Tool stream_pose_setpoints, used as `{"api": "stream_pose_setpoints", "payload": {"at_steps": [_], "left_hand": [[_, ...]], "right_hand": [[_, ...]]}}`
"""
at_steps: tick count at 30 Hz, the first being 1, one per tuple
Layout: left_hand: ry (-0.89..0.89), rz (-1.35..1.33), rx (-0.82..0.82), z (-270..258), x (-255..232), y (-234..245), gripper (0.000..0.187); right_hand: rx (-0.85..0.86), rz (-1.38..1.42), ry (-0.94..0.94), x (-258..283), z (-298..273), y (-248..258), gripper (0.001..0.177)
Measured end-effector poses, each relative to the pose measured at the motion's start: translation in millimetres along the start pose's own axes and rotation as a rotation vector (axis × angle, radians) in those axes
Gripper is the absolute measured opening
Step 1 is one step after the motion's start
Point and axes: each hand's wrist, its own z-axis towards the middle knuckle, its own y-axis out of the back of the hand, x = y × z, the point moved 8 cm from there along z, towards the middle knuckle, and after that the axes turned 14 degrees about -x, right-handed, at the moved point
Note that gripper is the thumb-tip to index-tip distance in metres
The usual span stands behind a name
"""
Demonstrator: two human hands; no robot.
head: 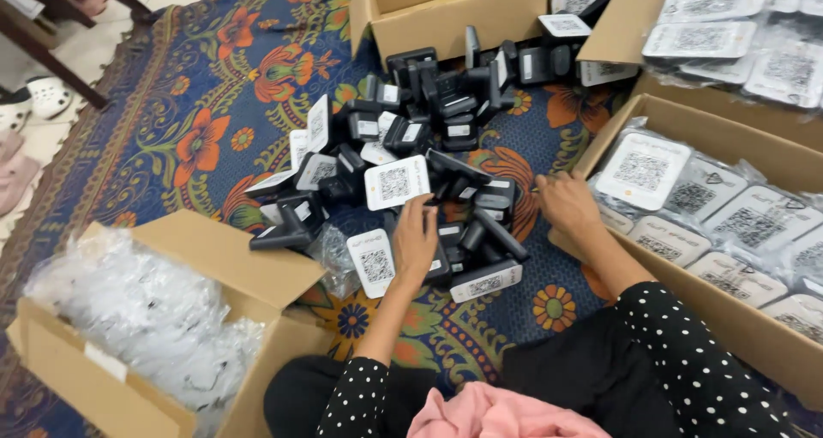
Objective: The person unpacks electronic payment terminals from boxes and sorts them into other boxes.
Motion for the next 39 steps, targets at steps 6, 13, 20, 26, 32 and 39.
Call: {"api": "stream_pose_setpoints", "payload": {"at_steps": [6,13,20,26,32,39], "left_hand": [[-0.052,0.25,-0.178,-23,79,132,0.019],[0.051,0.49,-0.159,-46,161,130,0.032],[0.16,0.469,-0.212,-38,197,126,0.033],[0.08,-0.002,-0.438,-20,63,178,0.025],[0.351,-0.659,-0.352,-43,70,140,0.031],[0.637,-0.962,-0.18,-61,113,97,0.044]], "right_hand": [[-0.063,0.011,-0.024,27,4,2,0.028],[-0.428,0.623,-0.08,203,10,101,0.033],[-0.433,0.858,-0.248,284,-20,125,0.028],[-0.368,1.197,-0.816,248,-72,82,0.031],[-0.266,1.479,-0.98,234,-96,37,0.035],[-0.242,1.666,-1.181,234,-116,15,0.041]]}}
